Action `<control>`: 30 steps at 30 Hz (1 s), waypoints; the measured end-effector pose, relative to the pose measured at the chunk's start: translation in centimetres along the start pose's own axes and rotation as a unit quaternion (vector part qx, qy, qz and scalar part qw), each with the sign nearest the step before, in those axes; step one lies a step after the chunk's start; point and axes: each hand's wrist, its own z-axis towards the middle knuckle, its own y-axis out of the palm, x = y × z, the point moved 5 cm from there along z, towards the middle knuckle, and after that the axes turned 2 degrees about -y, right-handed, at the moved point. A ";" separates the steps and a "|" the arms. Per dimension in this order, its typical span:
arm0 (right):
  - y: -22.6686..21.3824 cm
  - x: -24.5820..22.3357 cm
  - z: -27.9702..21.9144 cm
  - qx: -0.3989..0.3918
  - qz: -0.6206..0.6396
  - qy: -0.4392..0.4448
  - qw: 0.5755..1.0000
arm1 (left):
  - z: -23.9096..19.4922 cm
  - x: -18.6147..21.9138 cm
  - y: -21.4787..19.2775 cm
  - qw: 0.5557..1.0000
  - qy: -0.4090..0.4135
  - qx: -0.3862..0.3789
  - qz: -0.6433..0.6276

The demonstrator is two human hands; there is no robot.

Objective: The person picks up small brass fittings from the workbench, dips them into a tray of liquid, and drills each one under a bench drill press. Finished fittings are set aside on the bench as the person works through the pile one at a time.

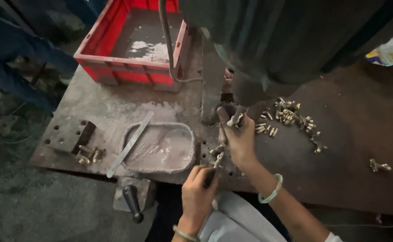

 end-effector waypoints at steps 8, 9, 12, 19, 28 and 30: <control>0.8 0.8 -0.4 0.147 0.069 -0.065 0.985 | 0.0 -1.9 2.9 0.992 0.056 -0.062 0.097; 0.8 0.4 -0.4 0.145 0.068 -0.065 0.985 | 0.3 -1.3 2.5 0.992 0.055 -0.060 0.096; 0.9 0.7 -0.3 0.139 0.102 -0.015 0.985 | 1.1 0.1 1.7 0.992 0.042 -0.070 0.099; 0.9 0.8 -0.3 0.155 0.090 -0.059 0.982 | 1.3 -1.0 4.0 0.945 0.179 -0.123 0.245; -0.2 -0.1 0.4 0.041 0.020 -0.030 0.999 | 2.0 1.7 2.3 0.962 0.148 -0.069 0.221; 0.4 1.2 0.4 0.019 0.008 -0.024 0.999 | 2.3 2.0 2.3 0.961 0.131 -0.078 0.232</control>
